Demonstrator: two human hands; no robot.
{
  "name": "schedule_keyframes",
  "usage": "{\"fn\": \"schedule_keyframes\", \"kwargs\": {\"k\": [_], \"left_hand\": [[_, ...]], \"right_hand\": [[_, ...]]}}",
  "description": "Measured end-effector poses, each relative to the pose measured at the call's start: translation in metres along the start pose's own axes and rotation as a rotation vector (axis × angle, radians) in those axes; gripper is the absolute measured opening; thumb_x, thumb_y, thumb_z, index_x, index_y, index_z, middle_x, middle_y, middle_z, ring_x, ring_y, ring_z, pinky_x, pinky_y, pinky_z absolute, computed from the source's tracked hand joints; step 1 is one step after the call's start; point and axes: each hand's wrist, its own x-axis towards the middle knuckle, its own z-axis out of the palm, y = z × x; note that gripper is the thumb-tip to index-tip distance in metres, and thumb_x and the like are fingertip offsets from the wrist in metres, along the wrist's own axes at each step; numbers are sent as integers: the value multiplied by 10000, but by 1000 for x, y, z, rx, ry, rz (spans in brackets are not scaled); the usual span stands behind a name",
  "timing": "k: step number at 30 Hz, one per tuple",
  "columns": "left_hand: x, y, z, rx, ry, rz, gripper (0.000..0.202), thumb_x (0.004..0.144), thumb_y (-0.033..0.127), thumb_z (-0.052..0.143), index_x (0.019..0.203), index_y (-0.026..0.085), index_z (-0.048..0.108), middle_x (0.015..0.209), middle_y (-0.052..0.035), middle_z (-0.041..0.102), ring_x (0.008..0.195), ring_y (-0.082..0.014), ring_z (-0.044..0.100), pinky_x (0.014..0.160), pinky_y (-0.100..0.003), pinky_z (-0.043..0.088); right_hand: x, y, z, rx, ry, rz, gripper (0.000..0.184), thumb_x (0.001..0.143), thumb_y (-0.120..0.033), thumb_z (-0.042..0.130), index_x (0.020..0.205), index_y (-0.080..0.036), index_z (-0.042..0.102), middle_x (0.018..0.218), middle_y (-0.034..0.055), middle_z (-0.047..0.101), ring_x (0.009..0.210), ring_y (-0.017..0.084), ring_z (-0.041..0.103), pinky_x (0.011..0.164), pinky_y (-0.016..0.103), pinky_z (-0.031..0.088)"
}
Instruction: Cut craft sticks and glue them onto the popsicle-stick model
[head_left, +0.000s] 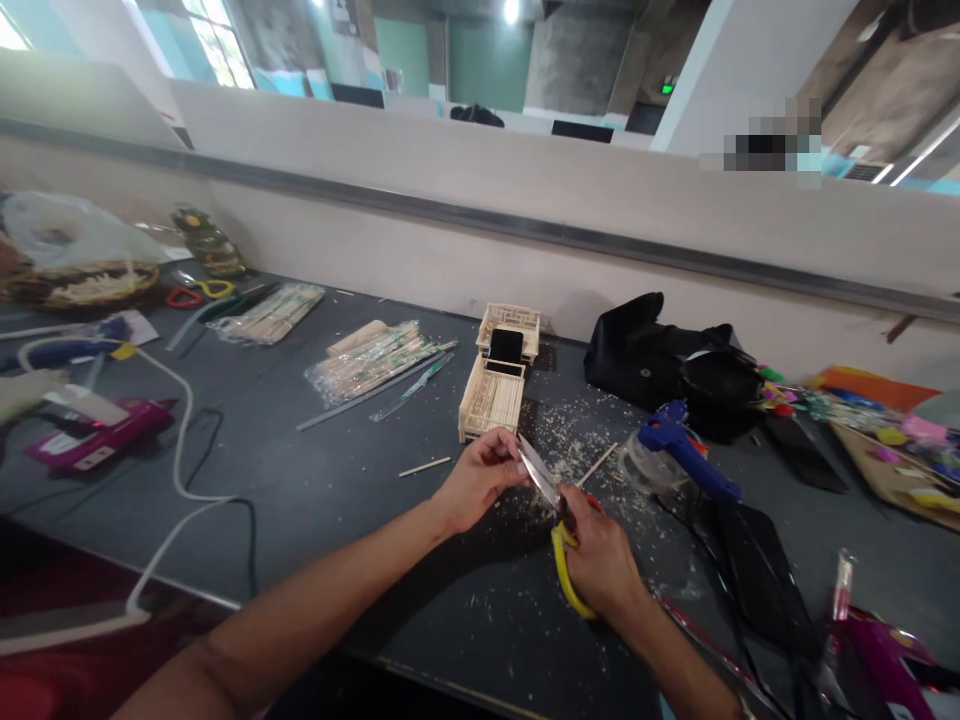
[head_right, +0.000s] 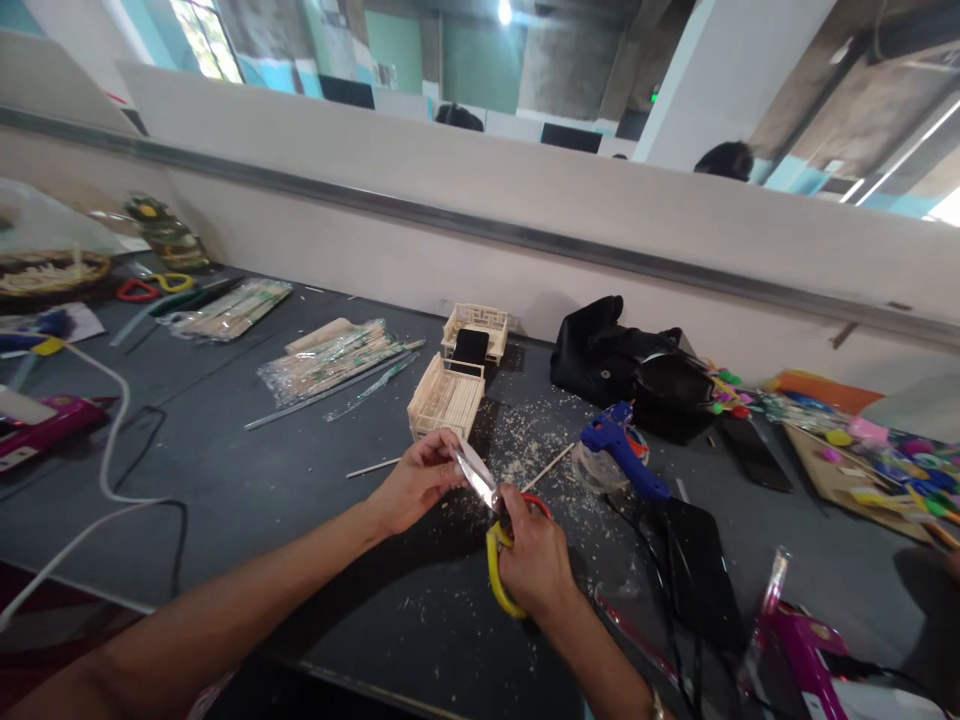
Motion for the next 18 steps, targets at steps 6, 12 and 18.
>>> {"fn": "schedule_keyframes", "kwargs": {"k": [6, 12, 18], "left_hand": [[1, 1, 0, 15, -16, 27, 362, 585, 238, 903, 728, 148, 584, 698, 22, 647, 626, -85, 587, 603, -193, 472], [0, 1, 0, 20, -8, 46, 374, 545, 213, 922, 709, 142, 594, 675, 25, 634, 616, -82, 572, 601, -188, 461], [1, 1, -2, 57, -33, 66, 375, 555, 228, 918, 718, 147, 590, 686, 15, 633, 627, -100, 581, 608, -204, 468]], "right_hand": [[3, -2, -4, -87, 37, -8, 500, 655, -102, 509, 1131, -199, 627, 732, 25, 724, 629, 204, 665, 553, 252, 429], [2, 0, -2, -116, 86, -61, 548, 636, -105, 522, 1166, -198, 627, 798, 31, 744, 686, 202, 675, 592, 250, 449], [1, -2, -5, -146, 36, -51, 549, 638, -104, 529, 1170, -205, 623, 778, 28, 736, 677, 205, 669, 578, 248, 443]]}}
